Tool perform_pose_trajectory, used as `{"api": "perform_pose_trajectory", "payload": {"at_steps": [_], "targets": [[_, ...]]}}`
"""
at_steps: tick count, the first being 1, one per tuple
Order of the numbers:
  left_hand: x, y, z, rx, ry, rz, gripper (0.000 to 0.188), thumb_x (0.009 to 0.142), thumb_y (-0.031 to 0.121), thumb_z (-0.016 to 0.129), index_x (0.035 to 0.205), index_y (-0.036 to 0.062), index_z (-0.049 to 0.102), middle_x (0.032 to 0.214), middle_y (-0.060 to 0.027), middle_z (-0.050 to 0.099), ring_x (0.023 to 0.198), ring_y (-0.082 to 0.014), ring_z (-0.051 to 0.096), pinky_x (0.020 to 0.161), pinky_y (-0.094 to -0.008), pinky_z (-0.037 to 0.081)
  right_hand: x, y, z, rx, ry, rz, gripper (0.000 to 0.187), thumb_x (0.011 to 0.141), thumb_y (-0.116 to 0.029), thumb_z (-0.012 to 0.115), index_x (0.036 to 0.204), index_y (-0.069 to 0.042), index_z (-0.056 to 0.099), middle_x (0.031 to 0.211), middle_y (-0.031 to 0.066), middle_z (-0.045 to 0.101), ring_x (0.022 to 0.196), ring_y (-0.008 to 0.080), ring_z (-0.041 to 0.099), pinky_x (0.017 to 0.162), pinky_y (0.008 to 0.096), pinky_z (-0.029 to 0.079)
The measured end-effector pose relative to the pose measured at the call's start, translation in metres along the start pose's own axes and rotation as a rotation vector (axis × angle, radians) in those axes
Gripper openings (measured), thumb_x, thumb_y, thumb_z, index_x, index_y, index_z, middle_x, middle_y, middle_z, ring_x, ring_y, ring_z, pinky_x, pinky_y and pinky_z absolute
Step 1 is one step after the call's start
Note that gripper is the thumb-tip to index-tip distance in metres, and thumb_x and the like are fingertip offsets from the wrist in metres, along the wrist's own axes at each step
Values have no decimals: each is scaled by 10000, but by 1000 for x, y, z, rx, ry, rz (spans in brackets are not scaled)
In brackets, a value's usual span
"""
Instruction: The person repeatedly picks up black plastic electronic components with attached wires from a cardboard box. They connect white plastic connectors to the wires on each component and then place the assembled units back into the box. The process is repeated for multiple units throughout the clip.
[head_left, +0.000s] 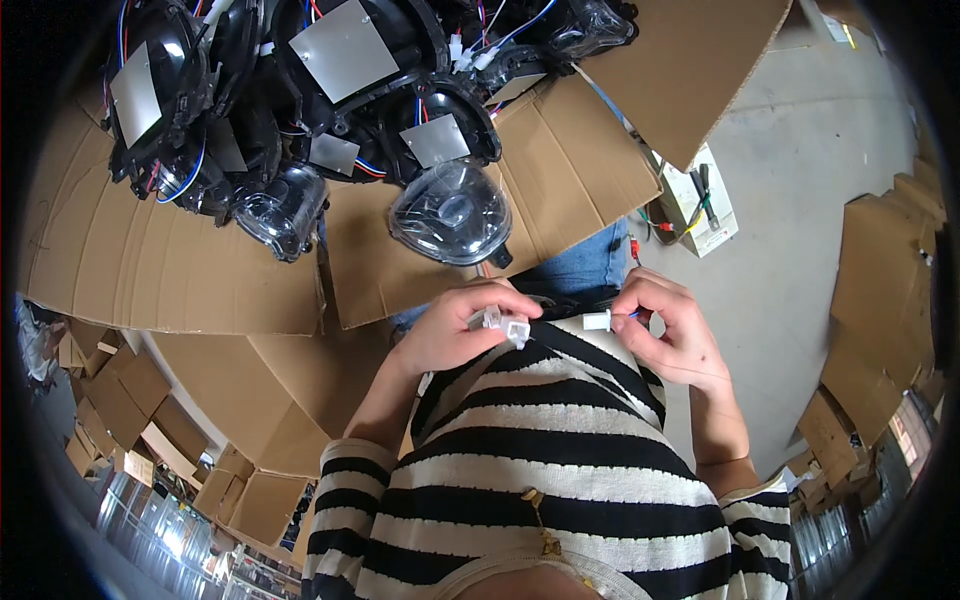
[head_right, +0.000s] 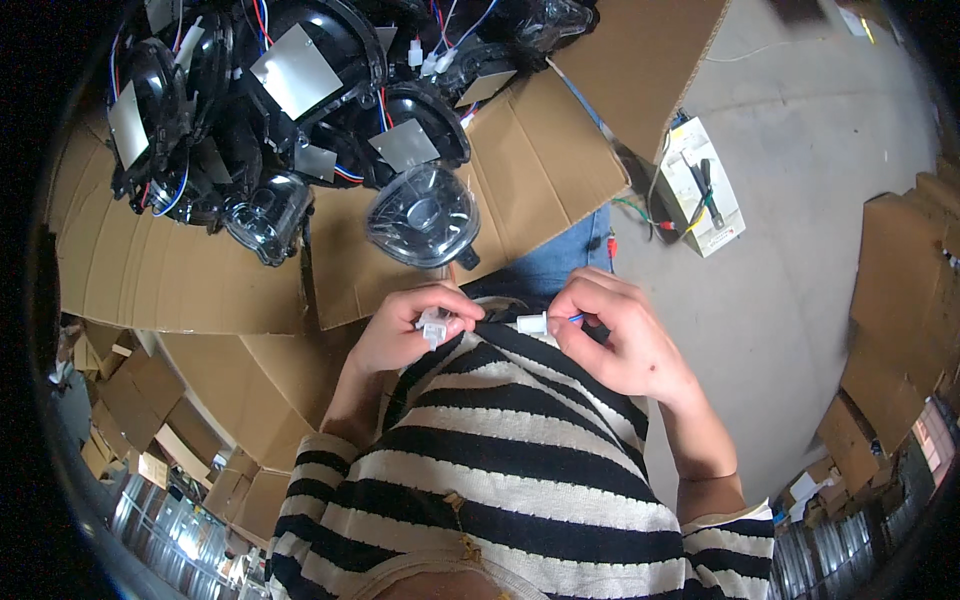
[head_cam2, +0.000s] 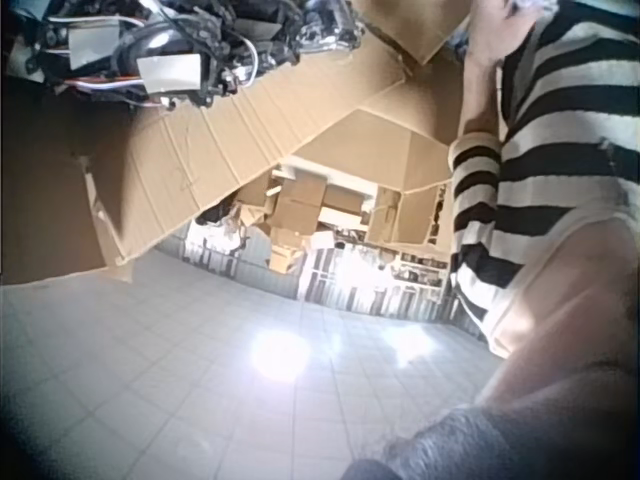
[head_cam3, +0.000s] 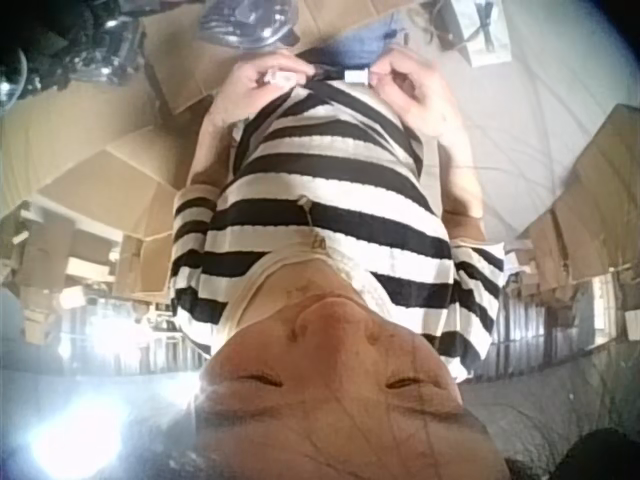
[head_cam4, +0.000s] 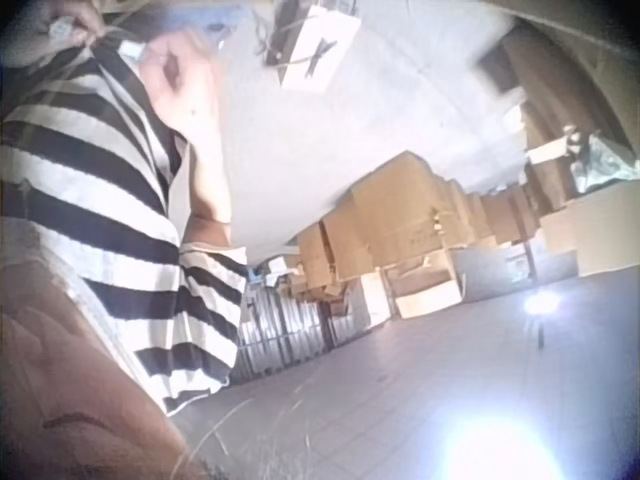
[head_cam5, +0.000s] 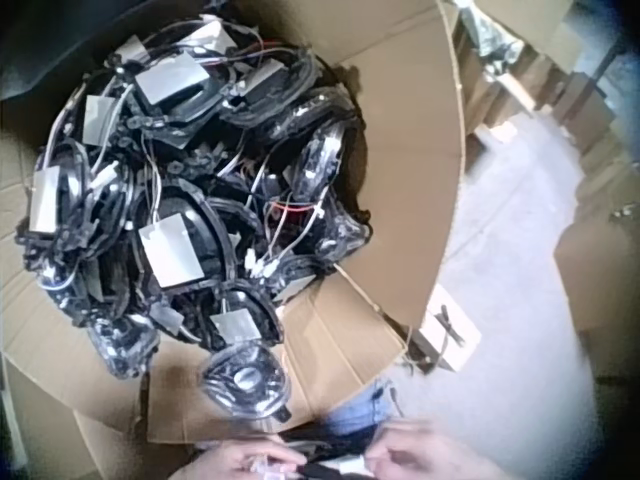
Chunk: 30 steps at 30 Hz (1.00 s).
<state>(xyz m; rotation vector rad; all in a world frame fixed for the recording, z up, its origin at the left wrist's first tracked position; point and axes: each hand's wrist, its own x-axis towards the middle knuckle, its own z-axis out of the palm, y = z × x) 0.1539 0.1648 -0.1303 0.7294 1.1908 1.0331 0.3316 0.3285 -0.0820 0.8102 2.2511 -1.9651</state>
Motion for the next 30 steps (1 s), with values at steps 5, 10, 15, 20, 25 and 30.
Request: {"api": "perform_pose_trajectory", "payload": {"at_steps": [5,10,15,20,25,30], "targets": [[-1,27,0,29,-113,103,363,719,45,521,1080,1,524,828,-32,495,647,-72,378,603,-199,334,-2,1,2,-1,-17,-28,33,692,6,547,710,-9,524,643,69,503,601,202,480,528,289,363],[8,10,4,-53,-255,40,464,778,110,454,1217,14,338,884,-26,430,710,-76,373,649,-213,337,-5,8,8,36,-14,-116,38,694,11,544,718,-11,525,661,70,515,608,197,487,533,288,368],[15,-2,14,-122,-229,-66,159,872,101,372,977,22,462,744,-17,432,623,-75,399,571,-205,350,-7,5,-3,87,-20,2,40,698,13,539,729,-11,532,676,65,519,616,180,493,533,276,368],[21,1,12,-178,-152,-85,197,892,129,381,795,6,500,648,-5,455,589,-45,418,537,-193,357,-3,9,1,91,-20,-79,35,705,2,542,736,-12,535,668,57,511,605,168,482,518,265,362],[21,4,18,-75,-24,-73,183,882,139,406,795,6,498,638,-14,473,596,-61,445,542,-209,368,-1,9,5,109,-23,-31,37,703,-11,552,732,-6,529,664,60,513,595,171,485,504,266,361],[21,8,23,126,86,29,146,858,117,438,797,-1,498,632,-62,492,567,-132,486,534,-258,386,-1,2,10,37,80,35,55,697,-20,564,712,0,515,638,80,492,578,205,485,499,291,369]]}}
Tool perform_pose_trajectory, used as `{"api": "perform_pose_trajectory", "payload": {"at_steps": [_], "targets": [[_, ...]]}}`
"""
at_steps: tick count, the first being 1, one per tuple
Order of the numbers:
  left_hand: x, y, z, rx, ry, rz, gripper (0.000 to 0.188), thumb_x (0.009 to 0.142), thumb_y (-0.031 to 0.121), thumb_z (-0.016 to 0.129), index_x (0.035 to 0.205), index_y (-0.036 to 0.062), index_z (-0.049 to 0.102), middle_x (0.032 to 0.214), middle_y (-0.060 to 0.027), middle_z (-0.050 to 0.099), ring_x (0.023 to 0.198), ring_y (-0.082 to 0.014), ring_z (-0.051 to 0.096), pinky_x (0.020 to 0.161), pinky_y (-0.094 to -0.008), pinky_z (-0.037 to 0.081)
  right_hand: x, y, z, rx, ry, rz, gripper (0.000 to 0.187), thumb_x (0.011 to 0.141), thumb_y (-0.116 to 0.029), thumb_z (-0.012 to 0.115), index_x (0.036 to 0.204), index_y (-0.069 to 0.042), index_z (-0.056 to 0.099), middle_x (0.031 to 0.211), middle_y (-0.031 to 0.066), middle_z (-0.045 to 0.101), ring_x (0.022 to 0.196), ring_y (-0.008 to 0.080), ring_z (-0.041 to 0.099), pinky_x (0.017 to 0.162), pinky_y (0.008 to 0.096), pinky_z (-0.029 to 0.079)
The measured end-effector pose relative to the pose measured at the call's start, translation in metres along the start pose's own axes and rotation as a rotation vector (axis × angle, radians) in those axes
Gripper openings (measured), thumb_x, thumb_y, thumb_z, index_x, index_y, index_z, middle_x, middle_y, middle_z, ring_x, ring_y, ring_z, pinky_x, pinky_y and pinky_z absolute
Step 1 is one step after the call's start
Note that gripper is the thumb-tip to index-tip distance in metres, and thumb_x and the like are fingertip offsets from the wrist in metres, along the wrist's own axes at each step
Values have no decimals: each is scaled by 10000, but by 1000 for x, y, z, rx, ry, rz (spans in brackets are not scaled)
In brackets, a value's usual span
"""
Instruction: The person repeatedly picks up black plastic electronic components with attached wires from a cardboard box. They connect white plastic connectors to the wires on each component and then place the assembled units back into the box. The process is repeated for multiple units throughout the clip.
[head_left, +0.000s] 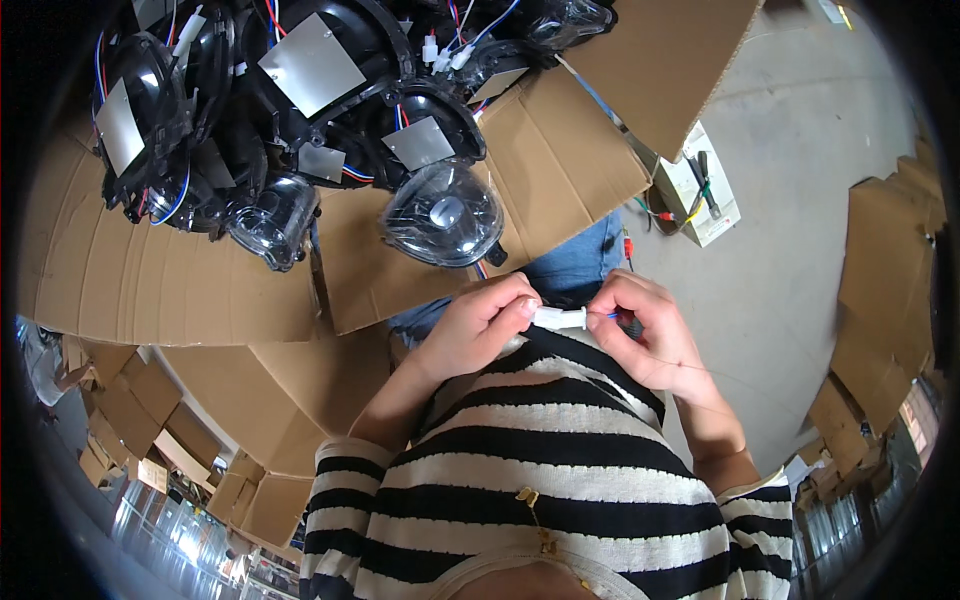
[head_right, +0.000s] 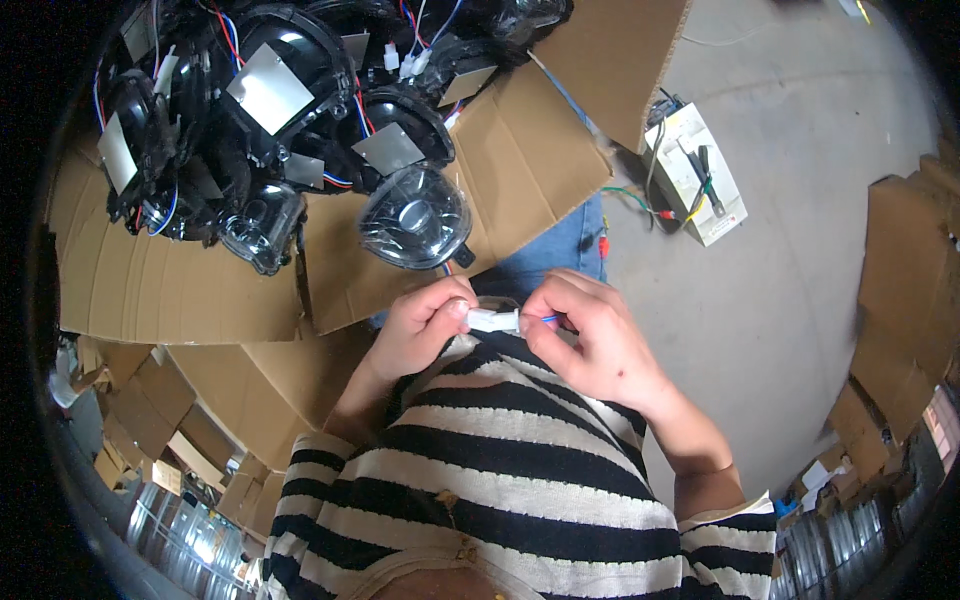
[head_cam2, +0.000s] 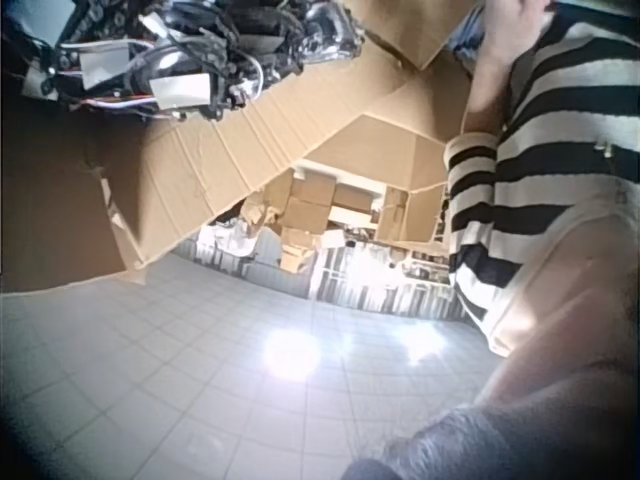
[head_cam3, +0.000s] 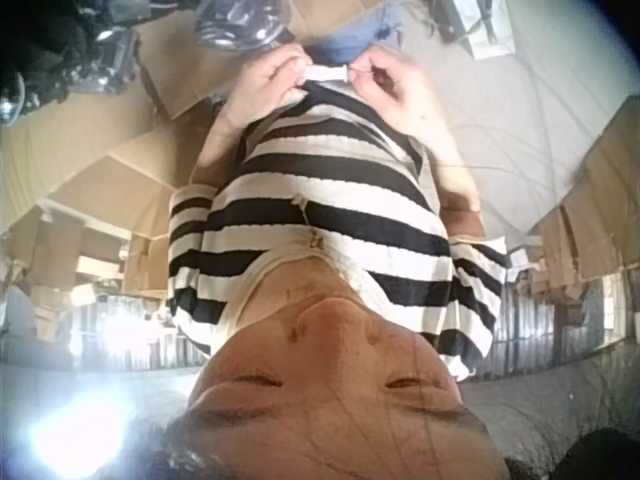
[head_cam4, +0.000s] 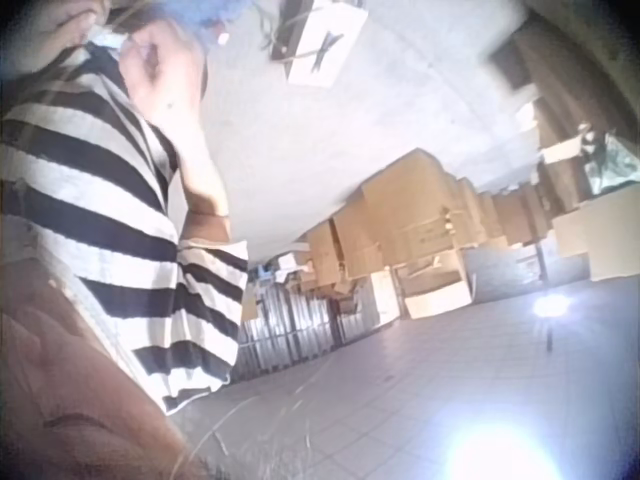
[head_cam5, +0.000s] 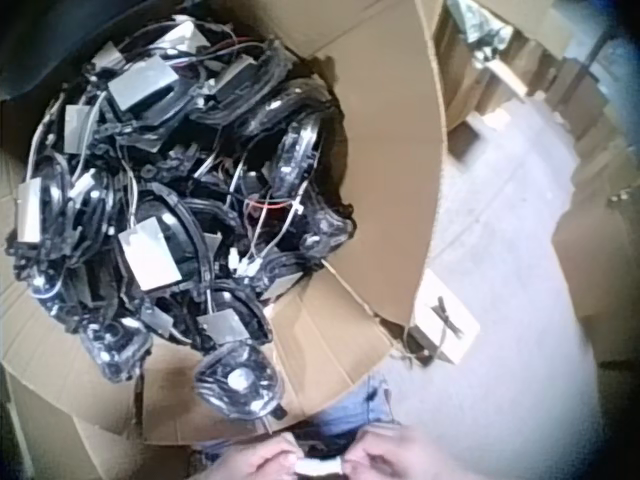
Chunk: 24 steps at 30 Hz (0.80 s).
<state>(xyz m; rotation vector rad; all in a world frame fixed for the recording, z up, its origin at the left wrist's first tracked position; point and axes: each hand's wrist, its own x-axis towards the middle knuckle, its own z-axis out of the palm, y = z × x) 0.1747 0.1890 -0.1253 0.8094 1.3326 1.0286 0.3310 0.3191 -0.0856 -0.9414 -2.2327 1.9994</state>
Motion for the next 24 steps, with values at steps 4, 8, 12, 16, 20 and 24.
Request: {"api": "perform_pose_trajectory", "payload": {"at_steps": [4,8,12,16,20,24], "targets": [[5,5,11,63,50,-9,103,829,85,479,786,-9,486,639,-125,490,546,-237,482,520,-302,387,-5,3,12,-123,102,-55,67,696,-18,567,700,4,504,628,93,477,572,227,483,502,303,375],[3,5,16,25,67,-46,113,830,86,476,769,-8,494,628,-98,479,547,-194,471,516,-282,375,-6,8,14,-70,102,-40,49,700,-6,557,699,4,509,631,85,483,574,206,482,499,287,372],[-21,27,-7,196,77,133,89,806,63,502,761,-12,515,631,-112,484,524,-215,471,494,-290,369,-5,5,1,42,-55,-47,29,701,1,548,702,-4,520,641,67,494,573,176,475,494,263,360],[-78,46,-43,100,529,200,111,775,12,440,782,-23,545,688,-99,526,556,-149,494,496,-257,391,-8,10,-15,-65,-88,-32,19,696,4,537,708,-4,524,653,69,501,577,179,478,505,268,369],[-167,91,-96,-40,982,647,167,827,117,444,684,38,480,630,-29,412,498,-83,353,446,-203,298,-8,13,-20,-93,-133,-52,23,701,7,537,719,6,523,660,67,493,582,163,471,525,259,376],[-246,143,-130,180,1524,1050,189,829,119,448,674,14,469,580,-2,314,458,-73,261,402,-211,222,-5,11,-15,-117,-167,-84,35,706,-21,539,729,4,532,659,79,495,596,192,483,529,277,385]]}}
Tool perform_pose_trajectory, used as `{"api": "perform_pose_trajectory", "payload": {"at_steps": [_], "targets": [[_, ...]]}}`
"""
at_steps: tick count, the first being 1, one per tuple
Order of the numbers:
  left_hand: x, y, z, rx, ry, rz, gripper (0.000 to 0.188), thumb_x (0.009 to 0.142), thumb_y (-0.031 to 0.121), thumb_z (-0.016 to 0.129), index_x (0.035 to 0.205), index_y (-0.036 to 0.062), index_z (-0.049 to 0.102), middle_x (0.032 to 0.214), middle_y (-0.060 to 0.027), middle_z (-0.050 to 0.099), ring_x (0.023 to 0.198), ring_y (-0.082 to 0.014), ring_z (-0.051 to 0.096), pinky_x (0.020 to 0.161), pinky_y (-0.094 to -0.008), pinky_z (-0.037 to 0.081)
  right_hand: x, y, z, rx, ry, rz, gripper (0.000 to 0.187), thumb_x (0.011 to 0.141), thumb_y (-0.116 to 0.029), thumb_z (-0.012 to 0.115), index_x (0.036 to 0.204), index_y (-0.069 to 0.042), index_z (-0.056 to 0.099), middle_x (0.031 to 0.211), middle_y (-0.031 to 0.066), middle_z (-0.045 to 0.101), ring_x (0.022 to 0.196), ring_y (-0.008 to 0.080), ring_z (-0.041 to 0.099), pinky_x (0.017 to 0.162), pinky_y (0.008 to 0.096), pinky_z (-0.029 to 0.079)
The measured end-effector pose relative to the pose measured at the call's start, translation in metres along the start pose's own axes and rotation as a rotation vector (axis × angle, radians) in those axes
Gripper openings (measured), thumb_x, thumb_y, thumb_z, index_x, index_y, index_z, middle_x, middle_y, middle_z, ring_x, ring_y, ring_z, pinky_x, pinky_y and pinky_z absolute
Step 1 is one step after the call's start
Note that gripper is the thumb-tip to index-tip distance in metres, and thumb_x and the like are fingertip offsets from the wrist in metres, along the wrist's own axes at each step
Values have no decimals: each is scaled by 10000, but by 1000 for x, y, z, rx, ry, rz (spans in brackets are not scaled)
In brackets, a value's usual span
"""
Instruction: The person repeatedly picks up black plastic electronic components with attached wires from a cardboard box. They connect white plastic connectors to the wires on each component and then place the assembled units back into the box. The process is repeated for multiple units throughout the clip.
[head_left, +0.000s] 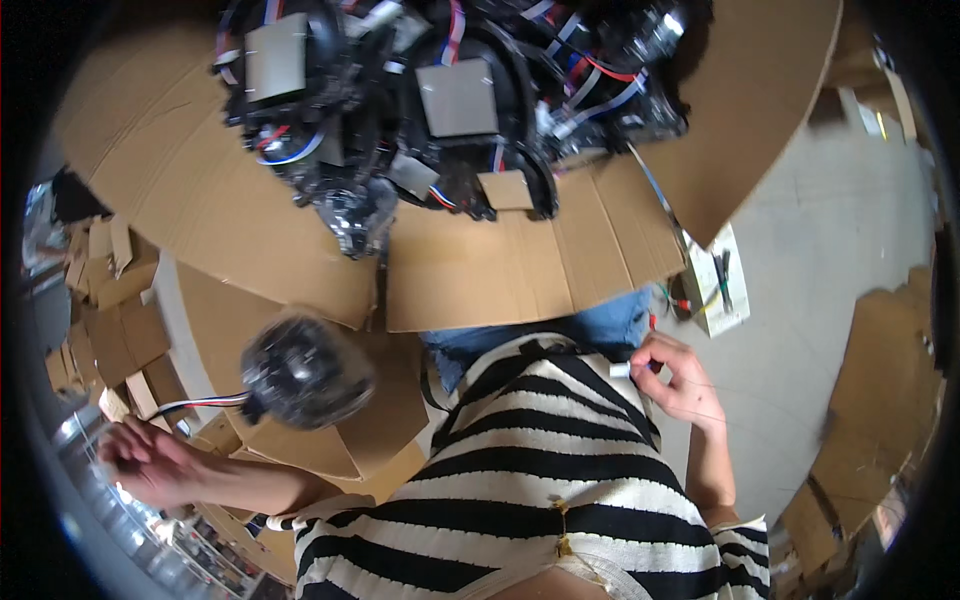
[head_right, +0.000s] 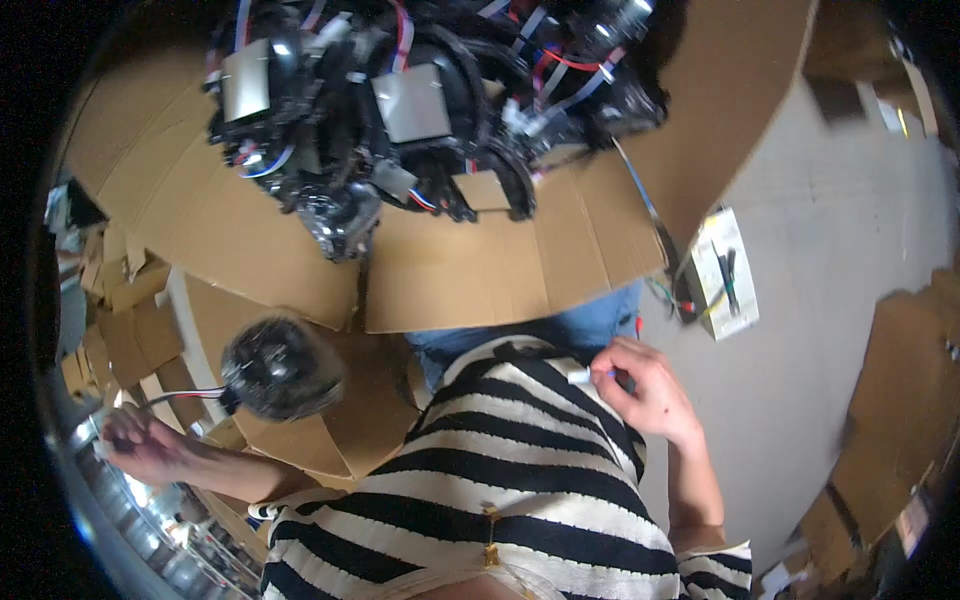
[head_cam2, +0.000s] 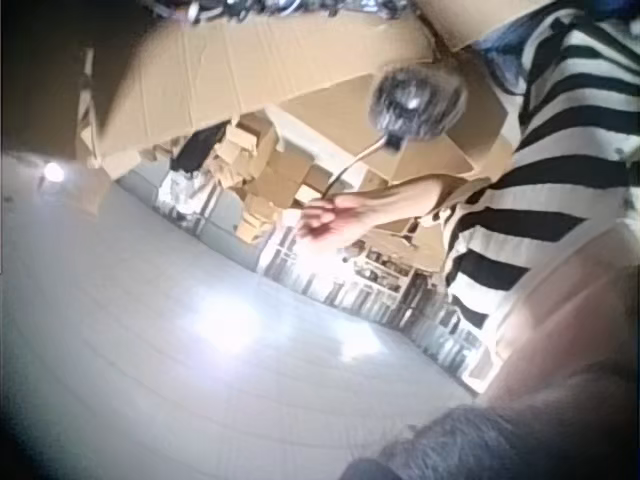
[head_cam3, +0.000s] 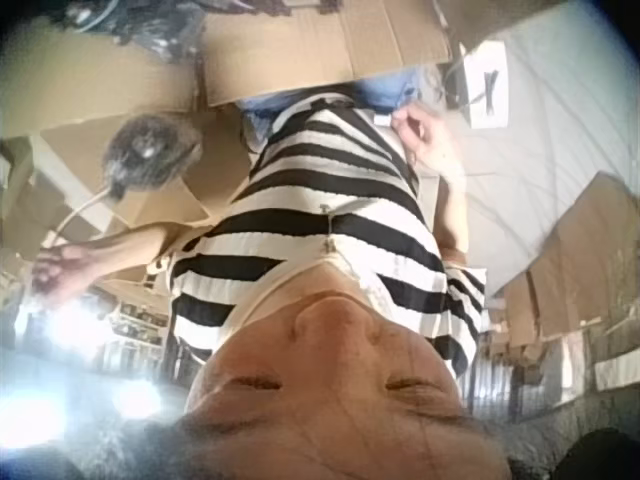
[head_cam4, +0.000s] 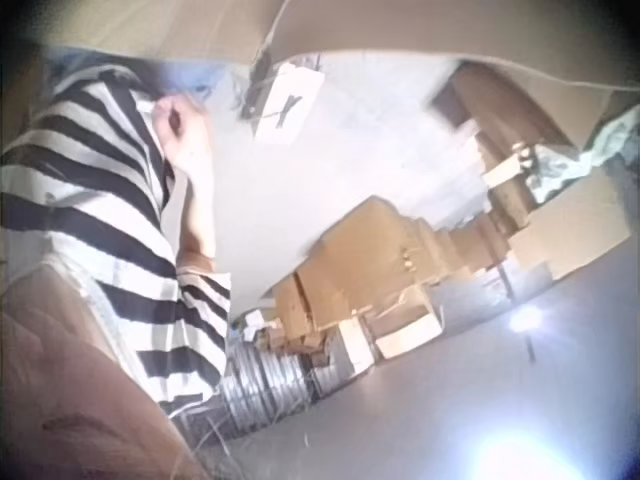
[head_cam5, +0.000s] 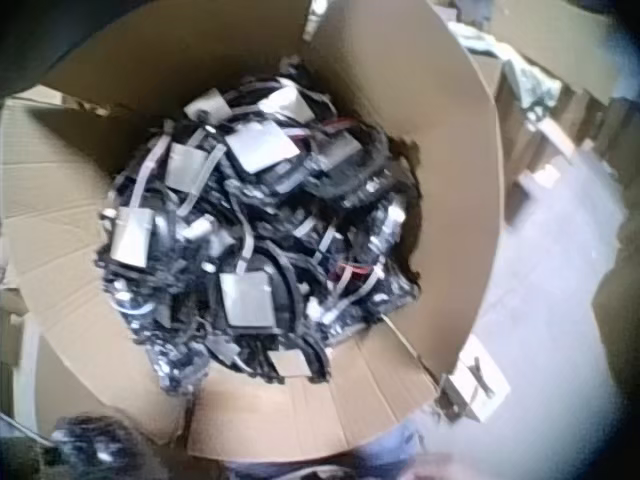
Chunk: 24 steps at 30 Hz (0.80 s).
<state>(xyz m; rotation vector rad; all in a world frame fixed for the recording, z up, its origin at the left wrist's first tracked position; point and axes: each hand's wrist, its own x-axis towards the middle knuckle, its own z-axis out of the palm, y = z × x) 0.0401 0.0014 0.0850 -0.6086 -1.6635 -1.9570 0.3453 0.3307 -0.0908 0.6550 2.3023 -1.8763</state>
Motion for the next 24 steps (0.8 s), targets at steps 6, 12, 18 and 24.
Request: {"api": "perform_pose_trajectory", "payload": {"at_steps": [6,12,18,24], "targets": [[50,-71,-160,1155,384,356,277,878,236,405,741,31,532,651,-37,543,572,-126,498,502,-223,407,3,4,14,-68,42,-51,37,708,-26,537,694,3,518,655,69,500,605,160,471,560,249,374],[-108,-183,-215,861,37,-564,235,849,150,445,659,20,495,580,-6,448,546,-83,413,493,-245,372,7,5,17,27,22,100,66,725,-33,534,682,12,512,644,45,502,580,106,454,552,228,368],[-108,-146,-82,516,8,-580,198,850,149,480,893,-23,568,794,-62,563,749,-141,524,677,-245,418,10,3,12,43,57,146,47,749,-22,522,715,8,512,639,8,483,586,67,430,538,200,348],[-69,22,112,-968,-464,-203,278,775,183,551,860,-81,568,851,-188,543,745,-264,541,644,-331,445,23,-6,22,77,20,211,63,772,-21,517,713,-1,506,662,-15,482,596,43,410,529,180,328]]}}
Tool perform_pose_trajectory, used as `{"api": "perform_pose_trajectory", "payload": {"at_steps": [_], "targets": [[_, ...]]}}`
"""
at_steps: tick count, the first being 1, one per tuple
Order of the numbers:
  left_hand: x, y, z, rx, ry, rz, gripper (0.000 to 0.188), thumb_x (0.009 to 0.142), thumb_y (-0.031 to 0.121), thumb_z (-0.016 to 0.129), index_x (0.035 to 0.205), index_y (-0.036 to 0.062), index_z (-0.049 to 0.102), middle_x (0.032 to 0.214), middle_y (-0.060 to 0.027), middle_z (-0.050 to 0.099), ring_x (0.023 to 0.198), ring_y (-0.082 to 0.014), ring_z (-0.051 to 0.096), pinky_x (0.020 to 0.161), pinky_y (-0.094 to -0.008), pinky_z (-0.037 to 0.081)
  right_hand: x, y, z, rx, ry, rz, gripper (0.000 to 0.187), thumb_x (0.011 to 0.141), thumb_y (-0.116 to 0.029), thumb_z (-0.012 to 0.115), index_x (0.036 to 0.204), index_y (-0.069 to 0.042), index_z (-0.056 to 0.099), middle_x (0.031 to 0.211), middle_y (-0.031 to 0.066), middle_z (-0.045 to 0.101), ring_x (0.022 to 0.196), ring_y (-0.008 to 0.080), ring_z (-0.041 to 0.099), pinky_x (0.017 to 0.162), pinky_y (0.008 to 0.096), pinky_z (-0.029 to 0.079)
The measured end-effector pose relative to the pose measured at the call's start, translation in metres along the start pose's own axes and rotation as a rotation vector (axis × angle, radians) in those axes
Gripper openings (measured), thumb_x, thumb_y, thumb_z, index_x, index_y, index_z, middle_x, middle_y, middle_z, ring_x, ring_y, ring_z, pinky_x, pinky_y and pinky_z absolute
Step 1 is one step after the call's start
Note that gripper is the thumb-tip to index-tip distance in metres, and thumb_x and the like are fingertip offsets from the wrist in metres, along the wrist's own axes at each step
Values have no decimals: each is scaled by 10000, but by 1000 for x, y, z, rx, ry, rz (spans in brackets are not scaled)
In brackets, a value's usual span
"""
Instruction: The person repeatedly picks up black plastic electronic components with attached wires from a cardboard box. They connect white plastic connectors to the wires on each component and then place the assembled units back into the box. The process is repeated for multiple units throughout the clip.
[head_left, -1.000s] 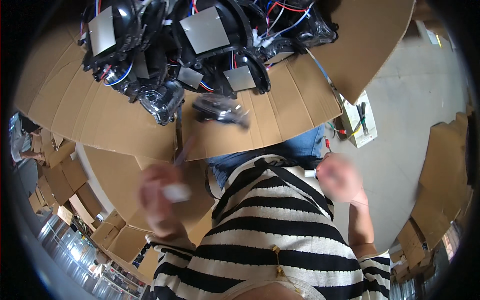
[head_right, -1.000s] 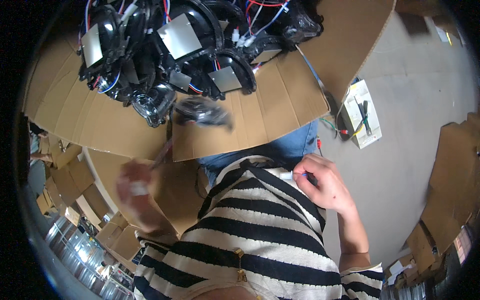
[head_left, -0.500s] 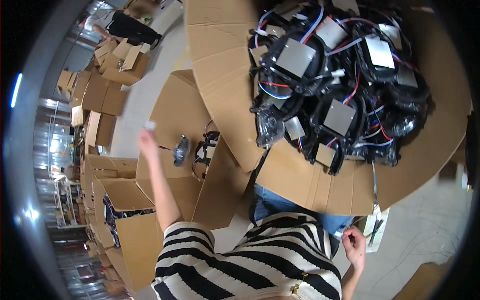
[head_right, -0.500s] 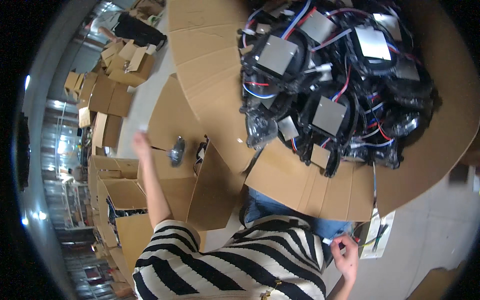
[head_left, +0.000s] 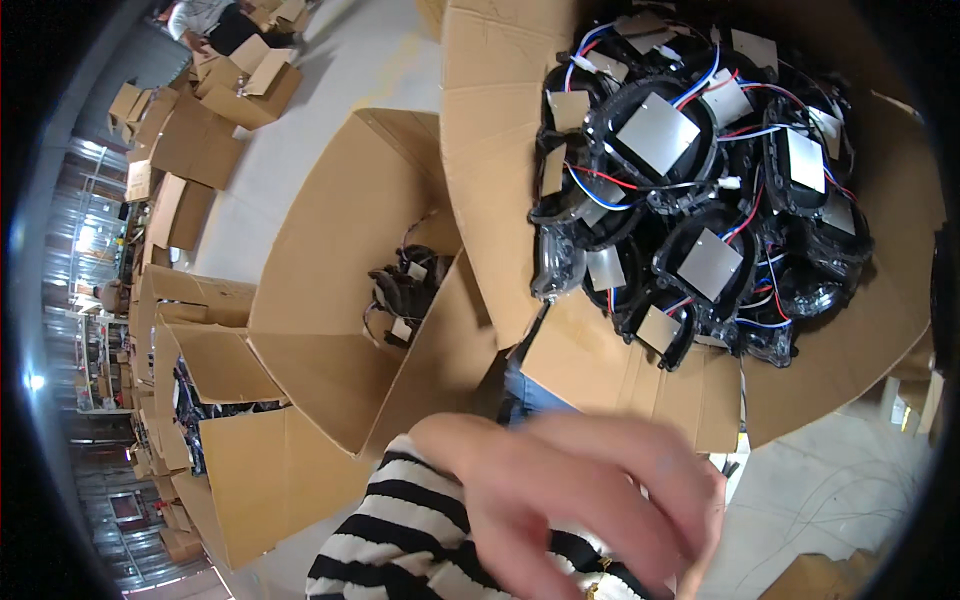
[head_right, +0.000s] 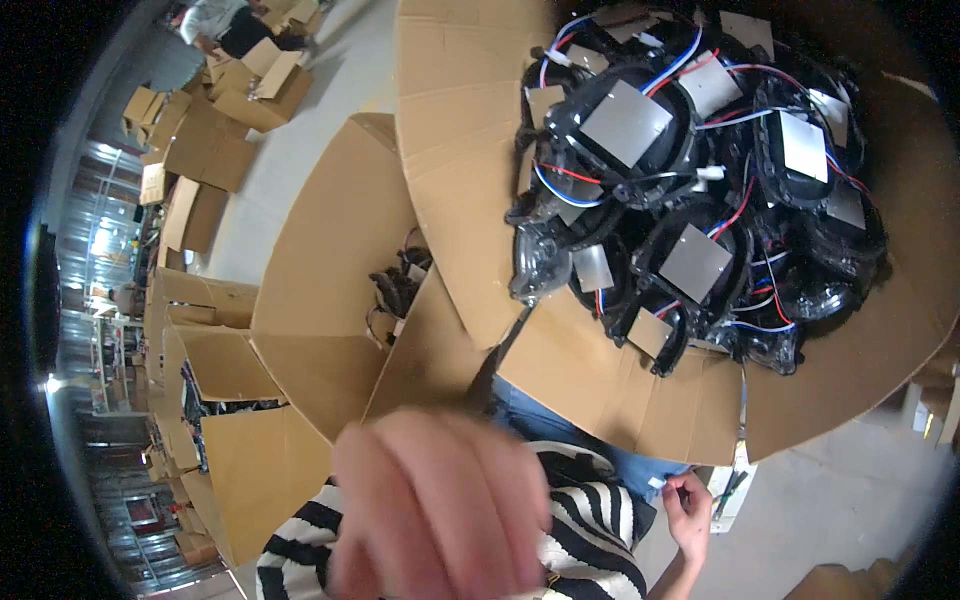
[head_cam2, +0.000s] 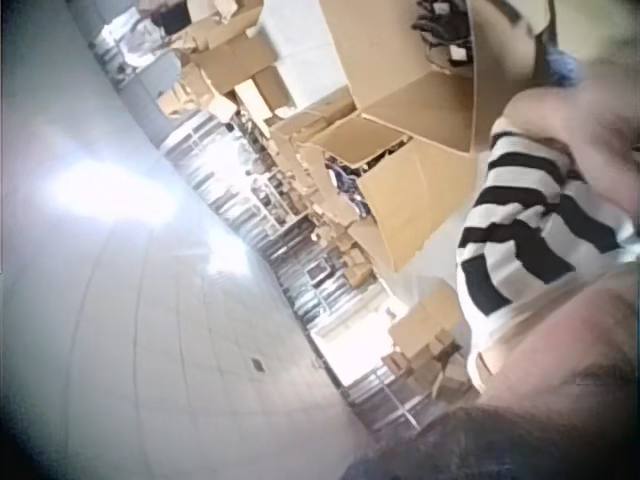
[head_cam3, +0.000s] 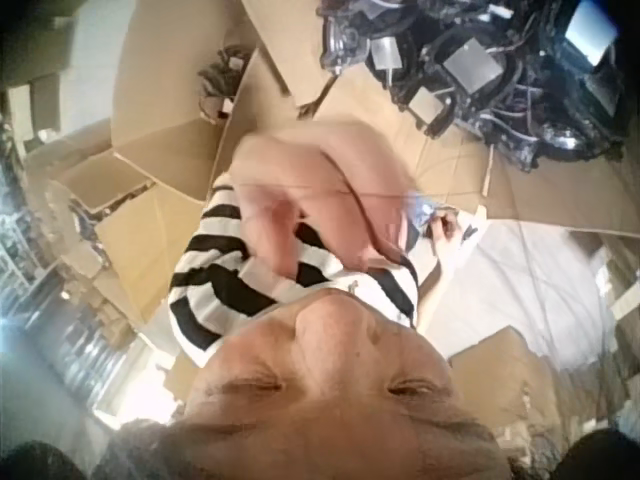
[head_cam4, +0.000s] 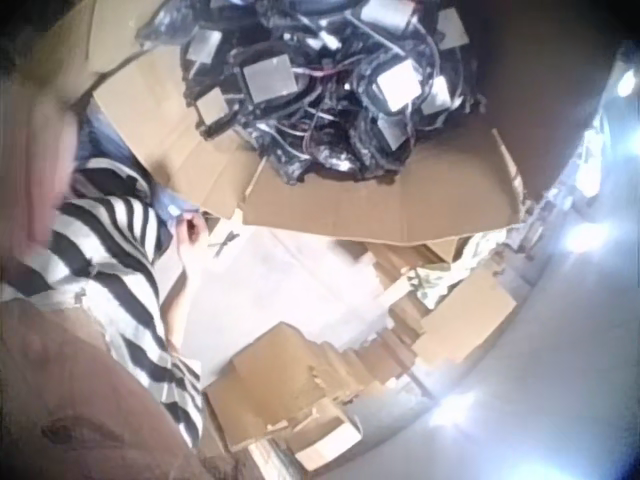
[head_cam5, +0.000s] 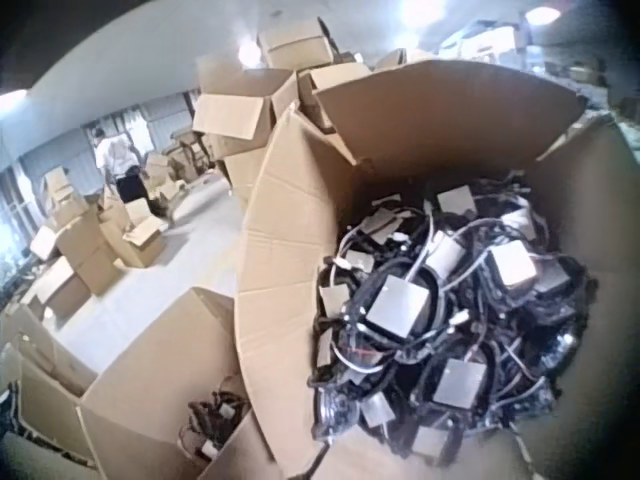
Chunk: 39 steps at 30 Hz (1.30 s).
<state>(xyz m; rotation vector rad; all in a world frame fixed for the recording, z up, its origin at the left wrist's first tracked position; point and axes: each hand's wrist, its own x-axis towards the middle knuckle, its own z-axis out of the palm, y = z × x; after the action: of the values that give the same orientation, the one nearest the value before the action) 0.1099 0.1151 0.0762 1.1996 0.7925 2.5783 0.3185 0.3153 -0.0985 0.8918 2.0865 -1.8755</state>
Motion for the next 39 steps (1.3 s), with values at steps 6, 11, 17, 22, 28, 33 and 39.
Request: {"api": "perform_pose_trajectory", "payload": {"at_steps": [6,11,17,22,28,33,39], "targets": [[-8,-15,33,-401,-254,-140,286,771,185,557,888,-75,554,855,-187,545,732,-258,544,641,-327,446,-3,13,-4,-201,22,-81,32,749,-25,541,732,-7,521,675,17,513,631,100,465,599,226,373],[-16,-25,32,-502,-296,-227,295,767,186,562,912,-70,542,859,-186,547,722,-254,546,638,-323,446,-8,2,-6,-109,35,-75,27,745,-19,542,733,2,530,692,24,533,610,84,454,564,215,378],[-23,-26,28,-518,-300,-308,311,763,188,567,941,-64,528,863,-185,550,709,-249,549,634,-318,447,-4,1,-4,-88,-5,-95,19,745,-10,542,736,-9,525,704,21,526,639,95,451,579,225,362],[-30,-27,26,-508,-302,-334,327,760,190,572,964,-59,516,866,-184,552,698,-244,551,631,-314,447,-5,3,-3,-99,-13,-119,18,737,-9,534,734,7,528,695,37,528,612,107,474,571,228,390],[-30,-34,23,-488,-312,-367,349,756,191,578,993,-53,501,870,-183,554,686,-239,554,628,-310,447,-8,2,-4,-55,-21,-114,16,746,-5,530,743,11,532,711,40,525,608,100,474,558,217,387],[-36,-34,16,-517,-330,-393,370,753,193,583,1017,-48,489,873,-182,557,675,-234,556,625,-306,448,-5,-2,-3,-68,-28,-97,34,735,-18,534,750,12,539,717,50,525,638,119,494,563,230,397],[-39,-39,16,-512,-351,-427,396,749,195,588,1045,-42,475,877,-181,559,663,-229,559,621,-301,448,-5,-3,-3,-66,-36,-121,41,724,-11,534,757,13,539,729,59,528,650,131,505,573,235,405]]}}
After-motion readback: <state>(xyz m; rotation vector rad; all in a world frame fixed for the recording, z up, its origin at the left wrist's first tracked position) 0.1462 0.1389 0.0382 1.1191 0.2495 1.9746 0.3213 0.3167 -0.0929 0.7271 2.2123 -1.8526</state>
